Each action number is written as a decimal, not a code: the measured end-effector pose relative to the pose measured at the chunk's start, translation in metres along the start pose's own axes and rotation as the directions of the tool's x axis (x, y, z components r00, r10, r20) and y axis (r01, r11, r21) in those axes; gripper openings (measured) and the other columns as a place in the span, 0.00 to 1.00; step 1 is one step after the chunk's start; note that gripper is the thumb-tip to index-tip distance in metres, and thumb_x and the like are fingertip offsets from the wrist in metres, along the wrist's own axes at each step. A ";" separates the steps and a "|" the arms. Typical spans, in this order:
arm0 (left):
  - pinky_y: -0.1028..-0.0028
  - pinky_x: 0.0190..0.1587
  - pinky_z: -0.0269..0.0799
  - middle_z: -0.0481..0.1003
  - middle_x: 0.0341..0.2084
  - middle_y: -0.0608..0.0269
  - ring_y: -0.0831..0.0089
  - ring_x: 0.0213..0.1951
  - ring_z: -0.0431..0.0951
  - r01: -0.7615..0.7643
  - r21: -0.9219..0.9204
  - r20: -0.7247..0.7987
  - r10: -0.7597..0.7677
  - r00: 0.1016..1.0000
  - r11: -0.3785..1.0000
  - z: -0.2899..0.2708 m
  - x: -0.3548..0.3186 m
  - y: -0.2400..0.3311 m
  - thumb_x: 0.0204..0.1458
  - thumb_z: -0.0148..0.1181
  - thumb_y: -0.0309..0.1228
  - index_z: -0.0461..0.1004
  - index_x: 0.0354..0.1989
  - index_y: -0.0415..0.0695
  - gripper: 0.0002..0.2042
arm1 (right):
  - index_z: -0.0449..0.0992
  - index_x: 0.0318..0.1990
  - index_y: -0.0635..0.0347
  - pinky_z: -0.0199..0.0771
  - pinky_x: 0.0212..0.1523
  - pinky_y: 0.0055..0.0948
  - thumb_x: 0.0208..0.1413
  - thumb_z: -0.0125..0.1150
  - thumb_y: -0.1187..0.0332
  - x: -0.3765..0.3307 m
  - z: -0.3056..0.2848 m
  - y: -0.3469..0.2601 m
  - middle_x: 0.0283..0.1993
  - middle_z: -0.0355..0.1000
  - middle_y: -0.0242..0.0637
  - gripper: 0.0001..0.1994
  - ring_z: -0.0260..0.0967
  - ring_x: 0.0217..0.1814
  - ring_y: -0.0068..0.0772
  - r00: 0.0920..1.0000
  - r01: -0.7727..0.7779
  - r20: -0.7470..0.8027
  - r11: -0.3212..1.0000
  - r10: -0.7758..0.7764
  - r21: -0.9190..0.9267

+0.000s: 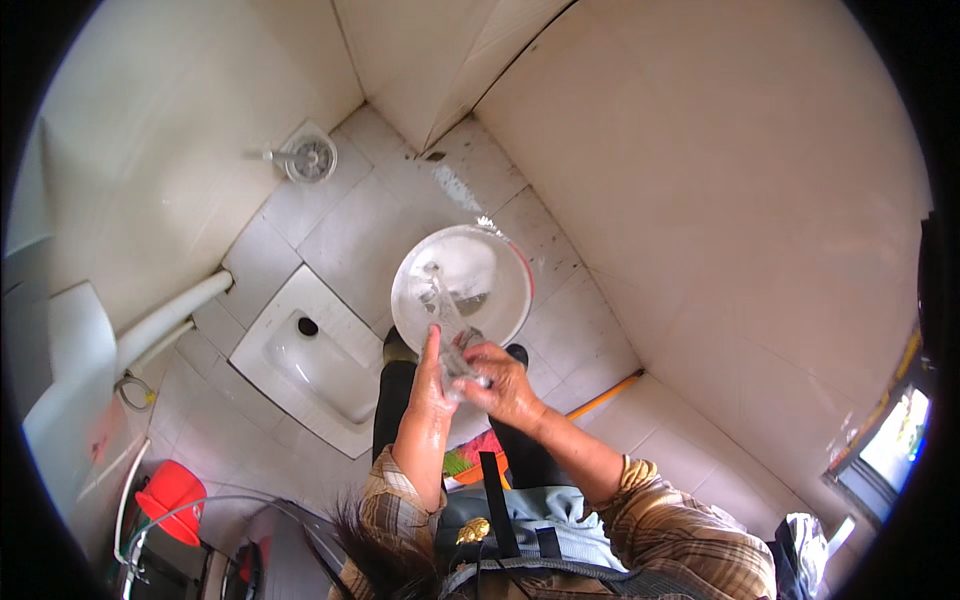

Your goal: The person washes a cloth in a bucket of soapy water, then wipes a frosted window and the surrounding wall tiles. They later mop the tiled floor using a mop and bucket.

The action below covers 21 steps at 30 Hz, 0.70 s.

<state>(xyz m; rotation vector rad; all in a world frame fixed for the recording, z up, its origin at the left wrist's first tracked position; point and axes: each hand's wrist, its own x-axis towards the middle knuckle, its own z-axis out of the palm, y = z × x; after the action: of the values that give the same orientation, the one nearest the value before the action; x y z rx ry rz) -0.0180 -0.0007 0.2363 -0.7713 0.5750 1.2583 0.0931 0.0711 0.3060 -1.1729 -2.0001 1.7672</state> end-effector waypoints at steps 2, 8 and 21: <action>0.69 0.45 0.70 0.69 0.44 0.56 0.67 0.41 0.74 -0.238 0.233 -0.048 0.255 0.966 0.943 0.053 -0.021 -0.015 0.54 0.50 0.39 0.64 0.52 0.40 0.20 | 0.76 0.33 0.65 0.67 0.47 0.35 0.43 0.63 0.70 -0.009 -0.008 -0.027 0.41 0.68 0.46 0.10 0.66 0.45 0.45 0.998 0.033 -0.051 0.999 -0.035 -0.041; 0.65 0.51 0.67 0.69 0.46 0.56 0.64 0.46 0.72 -0.253 0.152 0.096 0.240 0.966 0.956 0.091 -0.055 -0.047 0.55 0.47 0.36 0.62 0.53 0.38 0.20 | 0.68 0.43 0.60 0.60 0.50 0.42 0.41 0.58 0.70 -0.003 -0.025 -0.082 0.47 0.64 0.45 0.18 0.60 0.52 0.49 0.954 0.069 -0.245 0.923 -0.171 -0.378; 0.67 0.37 0.73 0.73 0.35 0.63 0.68 0.37 0.76 -0.287 0.417 0.013 0.310 0.951 0.862 0.193 -0.135 -0.071 0.54 0.50 0.47 0.68 0.45 0.46 0.18 | 0.71 0.37 0.66 0.64 0.45 0.49 0.56 0.43 0.59 -0.010 -0.044 -0.127 0.38 0.70 0.58 0.18 0.67 0.43 0.61 0.926 -0.234 -0.320 0.970 0.201 -0.069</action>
<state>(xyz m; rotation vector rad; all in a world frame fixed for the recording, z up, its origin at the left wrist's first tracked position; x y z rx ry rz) 0.0149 0.0583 0.4727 -0.3646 1.0012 1.3363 0.0756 0.1018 0.4356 -1.6509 -1.8529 1.4636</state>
